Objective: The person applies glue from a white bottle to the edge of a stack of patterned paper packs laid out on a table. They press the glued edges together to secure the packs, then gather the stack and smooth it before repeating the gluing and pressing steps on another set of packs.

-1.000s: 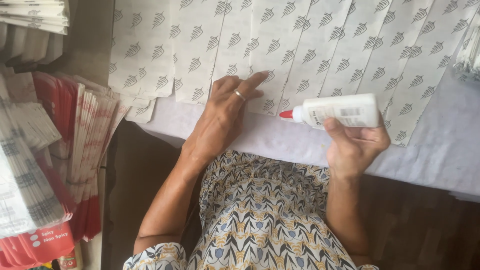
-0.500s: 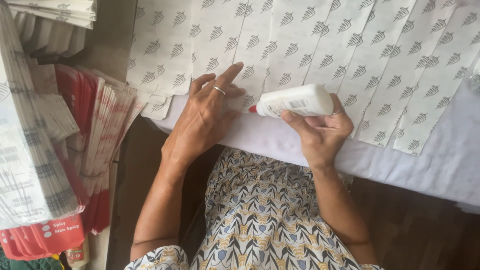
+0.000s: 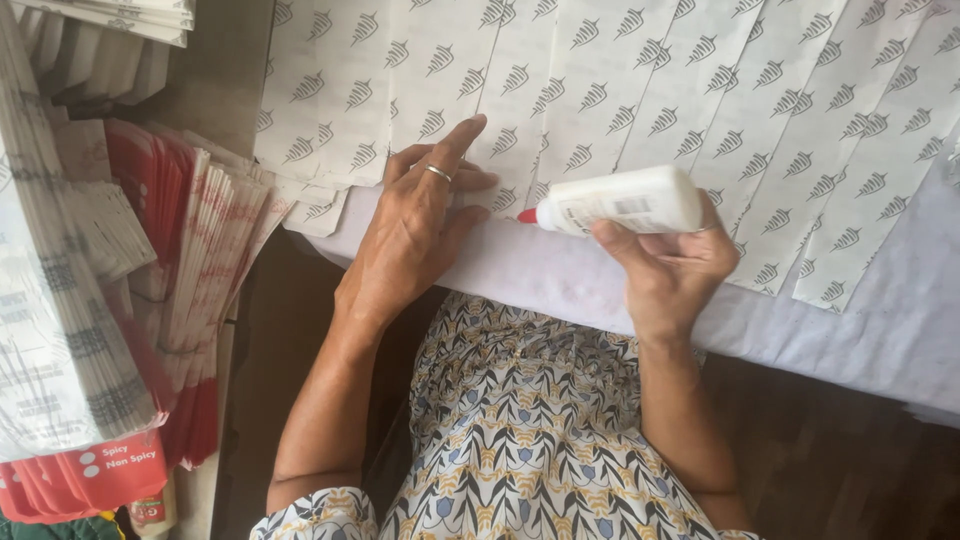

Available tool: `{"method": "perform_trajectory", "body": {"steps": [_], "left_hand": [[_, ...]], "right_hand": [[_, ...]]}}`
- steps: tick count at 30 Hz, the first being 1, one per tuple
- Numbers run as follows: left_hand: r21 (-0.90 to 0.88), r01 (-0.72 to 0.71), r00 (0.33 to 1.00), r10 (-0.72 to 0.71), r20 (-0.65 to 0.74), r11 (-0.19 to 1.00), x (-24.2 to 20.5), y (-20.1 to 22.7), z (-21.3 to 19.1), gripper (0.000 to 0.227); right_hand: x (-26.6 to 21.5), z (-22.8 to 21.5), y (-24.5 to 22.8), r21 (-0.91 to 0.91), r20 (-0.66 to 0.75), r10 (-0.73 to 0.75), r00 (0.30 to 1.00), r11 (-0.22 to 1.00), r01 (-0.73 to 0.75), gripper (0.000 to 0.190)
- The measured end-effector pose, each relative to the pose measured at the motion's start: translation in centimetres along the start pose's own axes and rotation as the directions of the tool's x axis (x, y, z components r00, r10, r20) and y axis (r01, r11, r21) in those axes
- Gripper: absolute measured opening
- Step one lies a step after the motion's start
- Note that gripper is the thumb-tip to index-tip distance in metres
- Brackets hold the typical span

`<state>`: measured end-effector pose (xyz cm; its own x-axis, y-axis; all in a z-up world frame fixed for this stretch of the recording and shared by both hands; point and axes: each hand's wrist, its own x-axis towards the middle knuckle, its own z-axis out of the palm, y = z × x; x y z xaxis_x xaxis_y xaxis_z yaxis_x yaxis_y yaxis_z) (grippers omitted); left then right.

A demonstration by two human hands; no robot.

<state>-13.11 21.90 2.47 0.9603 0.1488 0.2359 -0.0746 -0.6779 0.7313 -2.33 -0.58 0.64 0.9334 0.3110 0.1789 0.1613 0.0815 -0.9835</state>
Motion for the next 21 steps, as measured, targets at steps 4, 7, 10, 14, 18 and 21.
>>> {"method": "perform_trajectory", "body": {"steps": [4, 7, 10, 14, 18, 21], "left_hand": [[-0.001, 0.029, 0.998, -0.029, -0.057, 1.000, 0.1, 0.1, 0.7, 0.080], [0.043, -0.017, 0.994, 0.022, -0.107, 0.999, 0.2, 0.1, 0.9, 0.071], [0.044, -0.039, 0.991, 0.044, -0.130, 0.998, 0.1, 0.5, 0.8, 0.059], [0.043, -0.034, 0.989, 0.039, -0.140, 0.998, 0.1, 0.7, 0.8, 0.049], [0.035, -0.022, 0.986, 0.028, -0.167, 0.999, -0.1, 0.3, 1.0, 0.043], [-0.012, -0.018, 0.994, 0.017, -0.112, 1.000, -0.5, -0.7, 0.7, 0.048]], "right_hand": [[-0.2, 0.2, 0.2, 0.065, -0.074, 0.002, 0.997, 0.998, 0.003, 0.040], [-0.3, 2.0, -0.2, 0.062, -0.014, 0.013, 1.000, 0.998, -0.013, 0.039], [-0.2, 3.7, -0.4, 0.067, 0.035, 0.020, 0.999, 0.998, -0.022, 0.040], [-0.3, 3.7, -0.4, 0.083, 0.037, 0.011, 0.999, 0.996, -0.014, 0.040], [-0.4, 0.5, 0.3, 0.039, 0.004, -0.014, 1.000, 0.999, 0.014, 0.042], [-0.1, -0.6, 0.4, 0.047, -0.108, 0.023, 0.994, 0.999, -0.018, 0.040]]}}
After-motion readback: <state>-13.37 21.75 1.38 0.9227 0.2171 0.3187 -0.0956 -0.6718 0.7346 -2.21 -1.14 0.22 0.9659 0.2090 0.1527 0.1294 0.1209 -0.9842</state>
